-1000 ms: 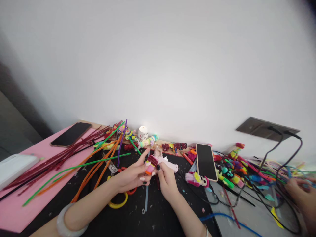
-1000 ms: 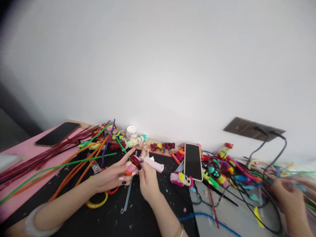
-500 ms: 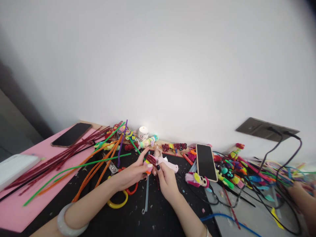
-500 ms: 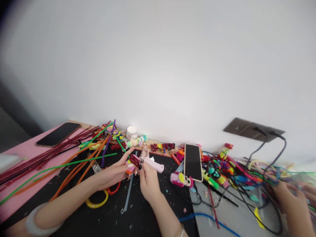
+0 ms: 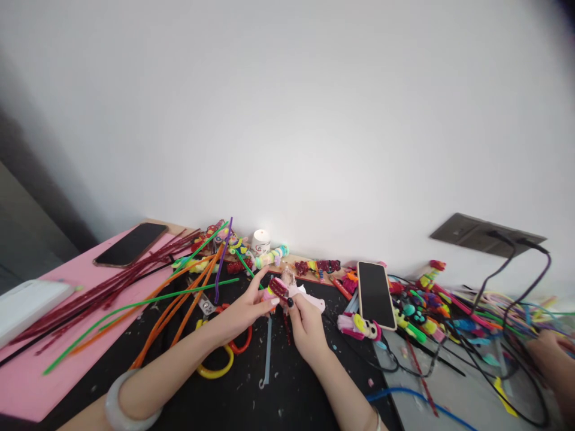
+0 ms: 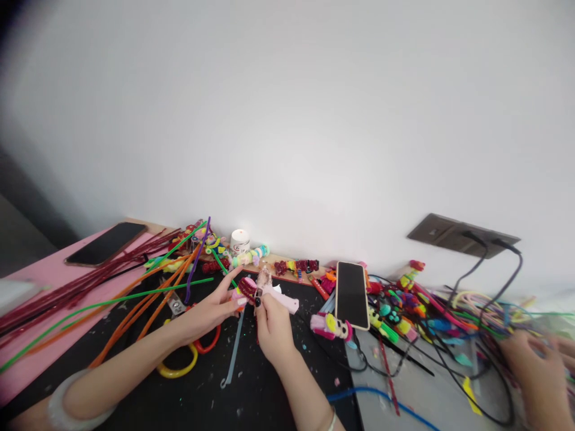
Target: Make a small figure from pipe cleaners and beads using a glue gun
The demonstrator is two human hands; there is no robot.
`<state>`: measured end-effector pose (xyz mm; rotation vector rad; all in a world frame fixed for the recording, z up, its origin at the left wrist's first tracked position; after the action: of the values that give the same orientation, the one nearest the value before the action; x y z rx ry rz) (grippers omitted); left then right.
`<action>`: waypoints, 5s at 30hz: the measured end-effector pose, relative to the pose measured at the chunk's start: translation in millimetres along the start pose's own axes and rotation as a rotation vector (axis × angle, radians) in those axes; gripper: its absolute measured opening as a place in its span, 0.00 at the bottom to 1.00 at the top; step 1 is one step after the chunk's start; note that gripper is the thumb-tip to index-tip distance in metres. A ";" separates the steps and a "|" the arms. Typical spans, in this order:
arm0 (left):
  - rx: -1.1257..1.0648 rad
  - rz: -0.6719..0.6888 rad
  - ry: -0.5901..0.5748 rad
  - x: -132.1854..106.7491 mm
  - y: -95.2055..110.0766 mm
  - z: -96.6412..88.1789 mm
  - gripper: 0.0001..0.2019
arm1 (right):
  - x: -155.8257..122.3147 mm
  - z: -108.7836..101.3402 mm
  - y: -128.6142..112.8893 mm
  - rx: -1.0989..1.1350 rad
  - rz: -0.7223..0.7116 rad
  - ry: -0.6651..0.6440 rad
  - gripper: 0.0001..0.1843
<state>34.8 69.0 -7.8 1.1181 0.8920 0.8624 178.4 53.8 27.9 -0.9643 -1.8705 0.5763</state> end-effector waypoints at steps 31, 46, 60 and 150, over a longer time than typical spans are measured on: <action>-0.172 -0.002 -0.132 -6.6 1.9 19.9 0.66 | -1.1 5.7 -2.9 0.033 0.010 0.008 0.16; -0.107 -0.010 -0.106 -4.4 -6.0 13.4 0.64 | -2.0 5.6 -2.0 0.060 0.023 0.026 0.16; 0.074 0.041 -0.134 -8.7 5.1 9.5 0.65 | -0.4 3.5 -5.8 0.061 0.010 0.006 0.17; 0.001 0.106 -0.105 9.2 -19.5 6.1 0.60 | -4.6 9.8 -11.4 -0.086 -0.058 -0.005 0.16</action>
<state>46.3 71.0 -26.8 1.2097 0.7515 0.8814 166.6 43.5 29.1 -0.9620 -1.9343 0.4669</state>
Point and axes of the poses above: each hand's wrist, its own x-axis towards the middle knuckle, its own z-axis out of the palm, y = z × x, the point moved 8 cm from there along x, towards the middle knuckle, and after that the axes turned 12 degrees about x, right-handed, at the moved point
